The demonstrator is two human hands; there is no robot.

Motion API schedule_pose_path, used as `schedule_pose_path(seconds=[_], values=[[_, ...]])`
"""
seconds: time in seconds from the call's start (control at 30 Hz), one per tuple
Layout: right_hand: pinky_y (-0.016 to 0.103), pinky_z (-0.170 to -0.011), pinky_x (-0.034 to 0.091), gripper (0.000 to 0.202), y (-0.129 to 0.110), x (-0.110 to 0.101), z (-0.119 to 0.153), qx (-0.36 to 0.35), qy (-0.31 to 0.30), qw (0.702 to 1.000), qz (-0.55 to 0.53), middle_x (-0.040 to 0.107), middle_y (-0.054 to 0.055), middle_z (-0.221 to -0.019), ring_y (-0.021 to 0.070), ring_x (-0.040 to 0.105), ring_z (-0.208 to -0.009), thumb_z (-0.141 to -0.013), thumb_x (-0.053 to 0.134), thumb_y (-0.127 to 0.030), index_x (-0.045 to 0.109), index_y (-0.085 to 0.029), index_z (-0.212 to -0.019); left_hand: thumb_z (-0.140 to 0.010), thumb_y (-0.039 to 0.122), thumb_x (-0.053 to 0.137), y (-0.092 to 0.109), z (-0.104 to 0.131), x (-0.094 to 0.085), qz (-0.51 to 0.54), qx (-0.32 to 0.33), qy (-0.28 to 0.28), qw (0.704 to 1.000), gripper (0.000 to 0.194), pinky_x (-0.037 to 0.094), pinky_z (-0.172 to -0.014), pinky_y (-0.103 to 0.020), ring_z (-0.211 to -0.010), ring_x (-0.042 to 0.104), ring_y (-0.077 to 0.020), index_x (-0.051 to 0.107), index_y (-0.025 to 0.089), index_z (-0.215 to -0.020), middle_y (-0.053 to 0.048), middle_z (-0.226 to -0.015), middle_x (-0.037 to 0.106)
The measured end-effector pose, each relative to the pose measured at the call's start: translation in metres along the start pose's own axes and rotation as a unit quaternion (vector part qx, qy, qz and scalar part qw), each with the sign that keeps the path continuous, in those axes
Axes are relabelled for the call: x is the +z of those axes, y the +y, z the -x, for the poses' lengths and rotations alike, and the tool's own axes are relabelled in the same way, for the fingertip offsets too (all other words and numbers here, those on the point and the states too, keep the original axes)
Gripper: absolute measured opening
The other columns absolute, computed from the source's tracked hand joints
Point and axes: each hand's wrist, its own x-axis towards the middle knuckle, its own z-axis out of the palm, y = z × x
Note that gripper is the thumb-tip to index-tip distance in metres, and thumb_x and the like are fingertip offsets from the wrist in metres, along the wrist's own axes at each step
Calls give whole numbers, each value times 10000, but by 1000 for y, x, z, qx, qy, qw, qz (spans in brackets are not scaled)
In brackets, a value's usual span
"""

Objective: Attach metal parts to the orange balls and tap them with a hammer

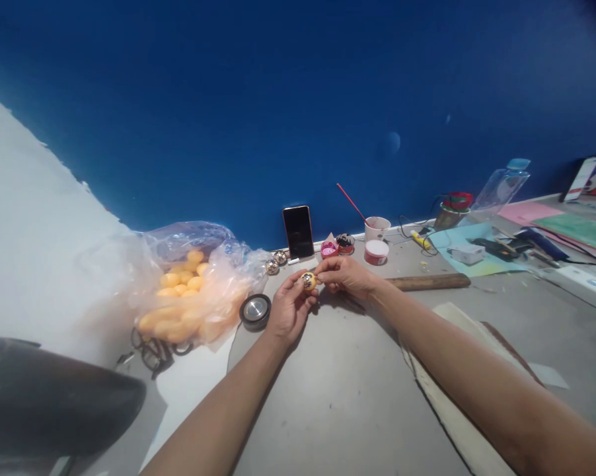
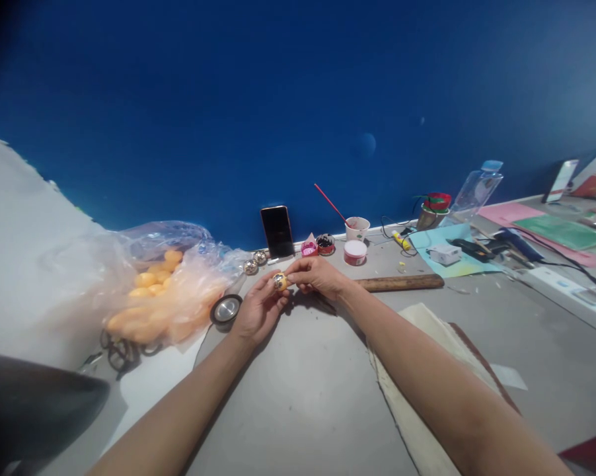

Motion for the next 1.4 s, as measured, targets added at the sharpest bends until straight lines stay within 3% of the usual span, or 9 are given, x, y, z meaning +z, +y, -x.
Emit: schedule_pose_path(seconds=[0.2,0.37,0.6,0.73,1.4], values=[[213,-506,417,387,-1,-4,-1,18,-1,1000,-11,678,4,-664,78,513,-539,-610,1022,-379,794,-161,-833,-814,178,855,1,0,-1,-8,-11,-3,1000,328,628,-698,-281,-768,780,-198,711,138,-1106,-88,-913,797],[214,-500,412,405,0,-6,-1,19,-11,999,-31,697,12,-699,75,508,-542,-604,1029,-386,784,-160,-835,-814,222,888,0,0,-2,-17,-14,-10,1000,373,590,-628,-236,-721,747,-159,703,171,-1134,-56,-925,786],[212,-502,425,398,1,-6,0,13,-15,999,-38,702,7,-687,73,509,-530,-615,1029,-386,777,-164,-829,-787,219,919,1,2,1,-2,-20,-34,999,436,568,-650,-225,-754,736,-150,733,155,-1176,-63,-931,774],[216,-498,422,386,0,-5,0,6,-14,1000,-27,708,12,-700,85,537,-548,-606,1033,-377,785,-167,-814,-736,218,966,0,2,0,-11,-1,-34,999,504,553,-655,-219,-755,725,-147,750,148,-1186,-49,-870,763],[223,-491,389,288,-2,-5,1,-5,-2,998,55,722,32,-699,86,519,-535,-678,951,-351,819,-163,-852,-681,238,1011,-2,1,-2,-34,20,-36,999,540,567,-704,-242,-791,724,-136,786,158,-1166,-44,-953,785]])
